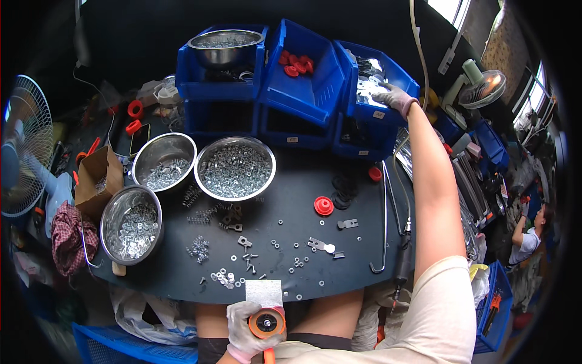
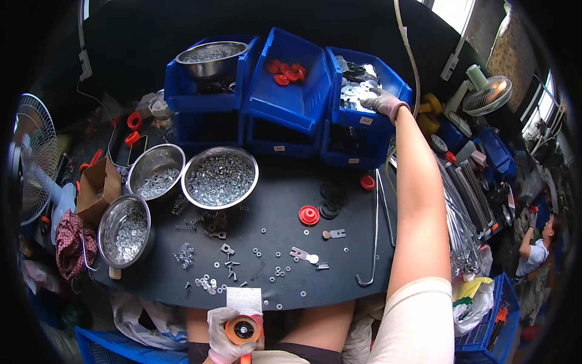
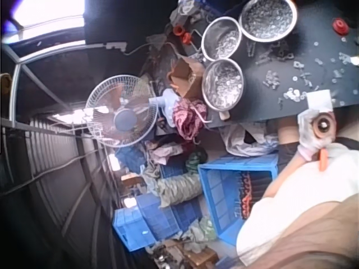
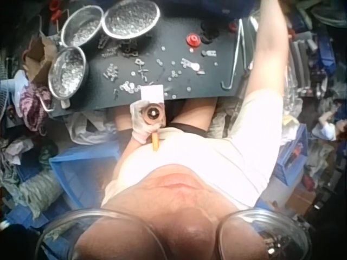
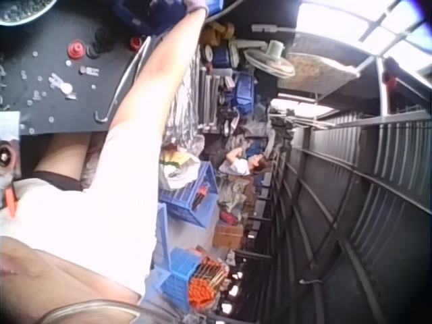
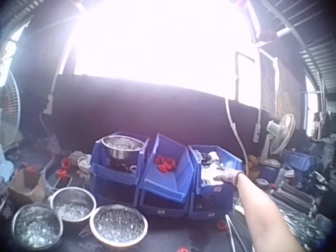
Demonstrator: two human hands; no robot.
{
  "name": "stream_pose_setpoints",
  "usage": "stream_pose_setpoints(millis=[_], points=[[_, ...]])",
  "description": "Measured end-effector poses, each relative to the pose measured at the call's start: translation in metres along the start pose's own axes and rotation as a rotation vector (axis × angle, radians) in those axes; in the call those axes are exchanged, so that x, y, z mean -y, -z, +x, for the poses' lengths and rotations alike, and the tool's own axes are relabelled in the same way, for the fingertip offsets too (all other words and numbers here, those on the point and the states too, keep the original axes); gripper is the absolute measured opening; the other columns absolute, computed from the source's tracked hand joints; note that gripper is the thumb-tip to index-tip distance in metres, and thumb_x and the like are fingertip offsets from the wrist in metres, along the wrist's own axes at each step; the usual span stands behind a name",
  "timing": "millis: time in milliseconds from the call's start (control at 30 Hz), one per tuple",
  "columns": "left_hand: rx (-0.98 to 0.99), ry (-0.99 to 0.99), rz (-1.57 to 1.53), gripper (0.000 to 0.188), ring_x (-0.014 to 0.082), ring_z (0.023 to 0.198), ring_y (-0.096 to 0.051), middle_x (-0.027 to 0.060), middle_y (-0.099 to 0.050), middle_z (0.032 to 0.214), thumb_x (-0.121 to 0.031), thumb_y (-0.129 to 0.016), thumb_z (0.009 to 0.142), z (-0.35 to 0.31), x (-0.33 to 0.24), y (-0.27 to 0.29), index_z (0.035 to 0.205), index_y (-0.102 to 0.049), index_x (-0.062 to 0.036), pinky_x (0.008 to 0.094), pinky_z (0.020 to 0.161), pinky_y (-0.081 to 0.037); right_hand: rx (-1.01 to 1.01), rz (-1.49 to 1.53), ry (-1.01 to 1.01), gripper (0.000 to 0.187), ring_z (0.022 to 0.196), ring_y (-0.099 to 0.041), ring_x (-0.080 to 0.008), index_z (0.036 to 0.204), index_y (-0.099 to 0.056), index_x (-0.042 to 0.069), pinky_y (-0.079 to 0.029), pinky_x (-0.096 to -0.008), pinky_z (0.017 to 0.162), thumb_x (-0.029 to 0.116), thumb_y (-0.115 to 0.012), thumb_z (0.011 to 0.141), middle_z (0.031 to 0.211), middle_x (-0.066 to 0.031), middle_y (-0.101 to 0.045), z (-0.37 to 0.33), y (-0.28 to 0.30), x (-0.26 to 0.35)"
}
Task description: The person assembles caulking guns by fitting handles, springs, metal plates, and plungers together, securing screws with an electric screwdriver, attaching tubes, and placing finished caulking guns into a crate.
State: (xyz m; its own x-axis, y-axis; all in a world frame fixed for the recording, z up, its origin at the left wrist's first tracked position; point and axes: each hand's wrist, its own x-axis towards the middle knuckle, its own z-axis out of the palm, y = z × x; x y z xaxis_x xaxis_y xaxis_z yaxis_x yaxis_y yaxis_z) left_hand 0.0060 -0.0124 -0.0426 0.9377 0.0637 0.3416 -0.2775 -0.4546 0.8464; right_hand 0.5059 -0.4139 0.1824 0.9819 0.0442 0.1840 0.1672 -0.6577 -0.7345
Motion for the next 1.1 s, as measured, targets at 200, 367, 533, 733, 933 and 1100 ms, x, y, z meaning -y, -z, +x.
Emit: stream_pose_setpoints(millis=[200, 367, 533, 733, 933, 1100], points=[[0.007, 0.029, -0.030, 0.073, 0.0267, 0.098, -0.050, 0.0098, -0.046, 0.102, -0.026, -0.084, 0.044, -0.002, 0.004, -0.001, 0.104, -0.047, -0.0082, 0.0378, 0.087, -0.043, -0.444, -0.186, 0.074, 0.057, 0.102, -0.064, -0.0238, 0.127, -0.056, 0.012, -0.047, -0.0293, 0.094, 0.014, -0.078, 0.074, 0.114, -0.0167, -0.064, -0.023, -0.025, 0.009], [0.006, -0.030, 0.007, 0.072, 0.0281, 0.094, -0.051, 0.0059, -0.053, 0.097, -0.031, -0.088, 0.045, 0.009, -0.001, 0.001, 0.101, -0.049, -0.0110, 0.0402, 0.084, -0.040, -1.040, 0.018, 0.254, 0.044, 0.098, -0.064, -0.0254, 0.116, -0.059, 0.008, -0.049, -0.0335, 0.089, 0.016, -0.077, 0.077, 0.104, -0.0152, -0.067, -0.061, -0.044, 0.062], [0.005, -0.006, -0.012, 0.068, 0.0274, 0.098, -0.047, 0.0075, -0.049, 0.101, -0.025, -0.082, 0.046, 0.005, 0.000, 0.002, 0.103, -0.047, -0.0101, 0.0383, 0.088, -0.040, -0.704, 0.948, 0.264, 0.036, 0.070, -0.064, -0.0151, 0.112, -0.056, 0.007, -0.054, -0.0252, 0.060, 0.001, -0.071, 0.080, 0.090, -0.0078, -0.065, -0.118, -0.129, 0.072], [0.036, -0.007, -0.023, 0.068, 0.0274, 0.099, -0.047, 0.0074, -0.050, 0.101, -0.026, -0.082, 0.046, 0.005, -0.003, 0.002, 0.103, -0.048, -0.0098, 0.0383, 0.089, -0.040, 0.112, 0.322, 0.076, 0.041, 0.085, -0.059, -0.0114, 0.117, -0.056, 0.004, -0.051, -0.0261, 0.074, 0.008, -0.068, 0.078, 0.095, -0.0055, -0.063, -0.199, -0.246, 0.026], [-0.007, -0.023, -0.029, 0.072, 0.0292, 0.096, -0.050, 0.0080, -0.054, 0.102, -0.028, -0.086, 0.046, 0.004, -0.004, 0.001, 0.106, -0.050, -0.0100, 0.0407, 0.087, -0.041, 0.505, 0.405, -0.036, 0.038, 0.091, -0.057, -0.0124, 0.117, -0.056, 0.005, -0.052, -0.0280, 0.077, 0.016, -0.067, 0.082, 0.099, -0.0051, -0.059, -0.202, -0.234, 0.018], [-0.020, 0.014, -0.058, 0.074, 0.0300, 0.097, -0.049, 0.0085, -0.053, 0.102, -0.028, -0.086, 0.044, 0.002, -0.003, -0.001, 0.106, -0.050, -0.0090, 0.0413, 0.087, -0.041, 0.637, 0.356, 0.036, 0.041, 0.094, -0.055, -0.0126, 0.116, -0.056, 0.004, -0.048, -0.0294, 0.088, 0.022, -0.070, 0.082, 0.103, -0.0066, -0.059, -0.211, -0.213, -0.004]])
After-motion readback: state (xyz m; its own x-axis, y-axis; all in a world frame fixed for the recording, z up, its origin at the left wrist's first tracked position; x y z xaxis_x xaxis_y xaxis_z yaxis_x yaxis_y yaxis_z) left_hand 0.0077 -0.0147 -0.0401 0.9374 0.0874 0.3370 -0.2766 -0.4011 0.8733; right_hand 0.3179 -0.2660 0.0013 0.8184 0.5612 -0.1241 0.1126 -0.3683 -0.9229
